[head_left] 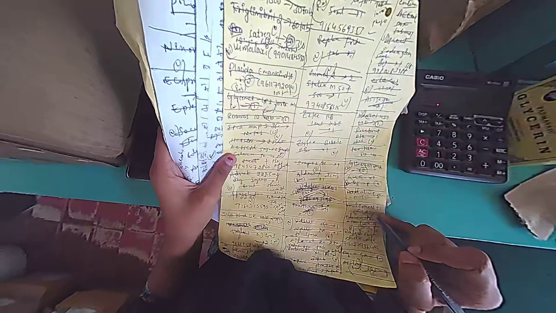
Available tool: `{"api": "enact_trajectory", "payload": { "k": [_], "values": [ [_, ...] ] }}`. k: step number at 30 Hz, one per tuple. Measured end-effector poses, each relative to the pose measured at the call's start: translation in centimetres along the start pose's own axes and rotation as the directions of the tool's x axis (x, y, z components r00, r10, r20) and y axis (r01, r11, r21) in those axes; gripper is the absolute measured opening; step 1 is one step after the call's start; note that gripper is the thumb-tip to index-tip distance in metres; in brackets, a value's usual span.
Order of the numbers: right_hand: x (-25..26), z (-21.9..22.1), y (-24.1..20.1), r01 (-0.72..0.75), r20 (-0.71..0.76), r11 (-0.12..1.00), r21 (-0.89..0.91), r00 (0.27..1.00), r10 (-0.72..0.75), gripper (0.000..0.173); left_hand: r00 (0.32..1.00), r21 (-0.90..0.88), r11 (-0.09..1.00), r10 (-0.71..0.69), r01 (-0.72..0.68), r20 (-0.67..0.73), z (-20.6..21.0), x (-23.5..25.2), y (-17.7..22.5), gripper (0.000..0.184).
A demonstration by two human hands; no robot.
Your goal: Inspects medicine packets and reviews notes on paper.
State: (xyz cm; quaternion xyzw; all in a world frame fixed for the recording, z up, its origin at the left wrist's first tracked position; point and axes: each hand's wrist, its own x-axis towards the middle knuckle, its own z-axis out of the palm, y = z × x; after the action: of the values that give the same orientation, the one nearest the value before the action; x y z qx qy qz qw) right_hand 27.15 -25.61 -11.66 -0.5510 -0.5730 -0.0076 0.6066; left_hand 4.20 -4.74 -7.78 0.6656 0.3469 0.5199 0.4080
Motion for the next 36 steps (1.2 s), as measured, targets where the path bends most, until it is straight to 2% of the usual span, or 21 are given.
{"api": "enact_trajectory", "payload": {
  "k": [8, 36],
  "values": [
    [-0.05, -0.15, 0.18, 0.035, 0.006, 0.999, -0.013, 0.999, -0.035, 0.009, 0.999, -0.004, 1.0, 0.03, -0.03, -0.009, 0.23, 0.14, 0.06, 0.068],
    [-0.07, -0.67, 0.02, -0.005, 0.062, 0.996, 0.087, 0.998, 0.0, 0.016, 1.0, -0.019, 1.0, -0.002, 0.001, -0.017, 0.09, 0.0, 0.07, 0.07]
  ]
}}
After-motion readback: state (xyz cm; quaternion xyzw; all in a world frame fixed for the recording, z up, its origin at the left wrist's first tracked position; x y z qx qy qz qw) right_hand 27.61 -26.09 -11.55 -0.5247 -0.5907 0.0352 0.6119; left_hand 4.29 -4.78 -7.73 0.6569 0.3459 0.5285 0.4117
